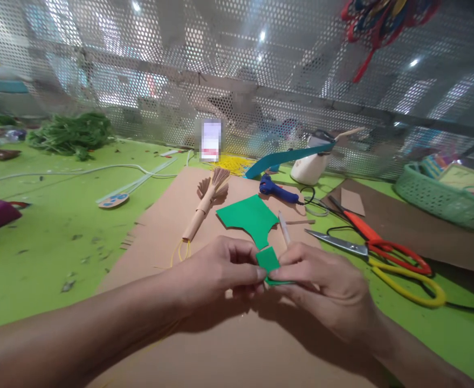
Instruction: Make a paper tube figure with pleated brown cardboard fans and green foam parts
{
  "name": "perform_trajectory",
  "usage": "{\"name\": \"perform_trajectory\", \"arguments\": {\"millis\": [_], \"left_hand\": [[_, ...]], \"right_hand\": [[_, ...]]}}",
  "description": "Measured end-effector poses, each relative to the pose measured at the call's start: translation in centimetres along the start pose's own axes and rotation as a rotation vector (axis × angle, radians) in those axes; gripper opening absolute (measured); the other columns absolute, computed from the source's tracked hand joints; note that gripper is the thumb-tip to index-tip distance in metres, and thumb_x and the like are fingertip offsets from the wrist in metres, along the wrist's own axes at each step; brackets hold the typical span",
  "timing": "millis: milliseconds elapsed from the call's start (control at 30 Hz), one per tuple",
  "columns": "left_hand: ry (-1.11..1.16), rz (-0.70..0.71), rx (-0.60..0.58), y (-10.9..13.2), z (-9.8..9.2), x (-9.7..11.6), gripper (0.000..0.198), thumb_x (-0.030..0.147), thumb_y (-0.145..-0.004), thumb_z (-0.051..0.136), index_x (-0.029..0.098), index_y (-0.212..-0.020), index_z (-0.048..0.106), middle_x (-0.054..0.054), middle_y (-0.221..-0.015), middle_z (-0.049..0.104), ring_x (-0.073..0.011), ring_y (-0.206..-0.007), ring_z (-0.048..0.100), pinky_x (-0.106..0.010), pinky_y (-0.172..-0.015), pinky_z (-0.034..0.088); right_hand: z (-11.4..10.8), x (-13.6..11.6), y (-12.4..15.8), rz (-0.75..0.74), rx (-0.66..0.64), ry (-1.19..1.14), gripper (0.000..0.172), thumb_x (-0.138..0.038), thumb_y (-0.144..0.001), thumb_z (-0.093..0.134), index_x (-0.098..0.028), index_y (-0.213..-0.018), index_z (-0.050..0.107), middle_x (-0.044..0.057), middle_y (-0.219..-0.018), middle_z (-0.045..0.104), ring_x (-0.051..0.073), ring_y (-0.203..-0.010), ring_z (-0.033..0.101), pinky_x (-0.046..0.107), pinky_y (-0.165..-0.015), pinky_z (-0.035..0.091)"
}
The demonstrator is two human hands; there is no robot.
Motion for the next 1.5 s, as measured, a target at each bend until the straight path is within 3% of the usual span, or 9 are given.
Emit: {"name": "perform_trajectory", "arguments": {"millis": [167, 333, 500, 700, 1000, 1200, 1500], "left_hand": [[-0.039, 0.015, -0.023, -0.1, 0.2, 0.0, 0.009, 0.018, -0.075, 0.063, 0.015, -0.067, 0.06, 0.002, -0.059, 0.057, -0.0089, -0.053, 0.05, -0.023, -0.054, 0.037], [-0.014, 0.012, -0.015, -0.1, 0.2, -0.2, 0.01, 0.022, -0.075, 0.064, 0.015, -0.069, 0.06, 0.0, -0.062, 0.059, -0.0106, -0.056, 0.053, -0.026, -0.058, 0.039], [-0.012, -0.026, -0.022, -0.3, 0.1, -0.4, 0.013, 0.024, -0.075, 0.062, 0.015, -0.067, 0.059, 0.0, -0.059, 0.056, -0.0114, -0.055, 0.051, -0.026, -0.054, 0.037], [-0.051, 0.002, -0.008, -0.5, -0.2, -0.4, 0.017, 0.029, -0.076, 0.061, 0.015, -0.066, 0.057, -0.001, -0.058, 0.057, -0.0113, -0.052, 0.05, -0.026, -0.052, 0.037], [-0.022, -0.013, -0.047, -0.4, -0.3, -0.5, 0.015, 0.025, -0.076, 0.061, 0.015, -0.065, 0.056, 0.0, -0.056, 0.056, -0.0109, -0.05, 0.051, -0.026, -0.053, 0.04], [-0.156, 0.013, -0.041, -0.2, 0.2, -0.3, 0.018, 0.027, -0.08, 0.059, 0.016, -0.067, 0.055, 0.001, -0.059, 0.055, -0.0116, -0.056, 0.053, -0.026, -0.056, 0.041], [-0.139, 0.023, -0.057, -0.1, 0.5, -0.4, 0.016, 0.027, -0.083, 0.056, 0.015, -0.072, 0.06, -0.001, -0.066, 0.06, -0.0127, -0.061, 0.055, -0.026, -0.06, 0.043]], "right_hand": [[0.3, 0.1, -0.6, 0.226, 0.052, -0.169, 0.006, -0.017, -0.082, 0.068, -0.021, -0.078, 0.071, 0.005, -0.088, 0.065, 0.018, -0.084, 0.062, 0.03, -0.074, 0.05], [0.9, 0.4, -0.7, 0.364, 0.095, -0.315, 0.01, -0.018, -0.083, 0.065, -0.018, -0.073, 0.064, 0.006, -0.084, 0.062, 0.019, -0.079, 0.059, 0.031, -0.07, 0.049], [1.4, 0.5, -0.5, 0.449, 0.057, -0.416, 0.012, -0.021, -0.086, 0.061, -0.018, -0.075, 0.062, 0.005, -0.079, 0.062, 0.017, -0.075, 0.058, 0.03, -0.069, 0.048], [1.4, 0.3, -0.7, 0.455, 0.022, -0.373, 0.015, -0.022, -0.087, 0.06, -0.017, -0.073, 0.063, 0.0, -0.068, 0.057, 0.012, -0.062, 0.05, 0.023, -0.056, 0.042], [1.5, -0.3, -0.1, 0.291, 0.045, -0.143, 0.014, -0.021, -0.091, 0.054, -0.019, -0.079, 0.059, 0.001, -0.074, 0.063, 0.012, -0.064, 0.055, 0.023, -0.058, 0.043], [1.6, 0.5, 0.3, 0.449, 0.05, -0.196, 0.017, -0.03, -0.091, 0.056, -0.019, -0.077, 0.058, -0.002, -0.063, 0.057, 0.009, -0.05, 0.049, 0.021, -0.045, 0.039], [2.1, 0.6, 0.1, 0.584, 0.093, -0.438, 0.02, -0.033, -0.09, 0.059, -0.018, -0.076, 0.055, -0.001, -0.064, 0.061, 0.007, -0.047, 0.051, 0.018, -0.044, 0.043]]}}
Point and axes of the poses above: each hand's wrist, its own y-axis away from the middle knuckle, its own z-axis out of the palm, x = y × z, the point moved 3 cm from there along -y, towards the middle knuckle
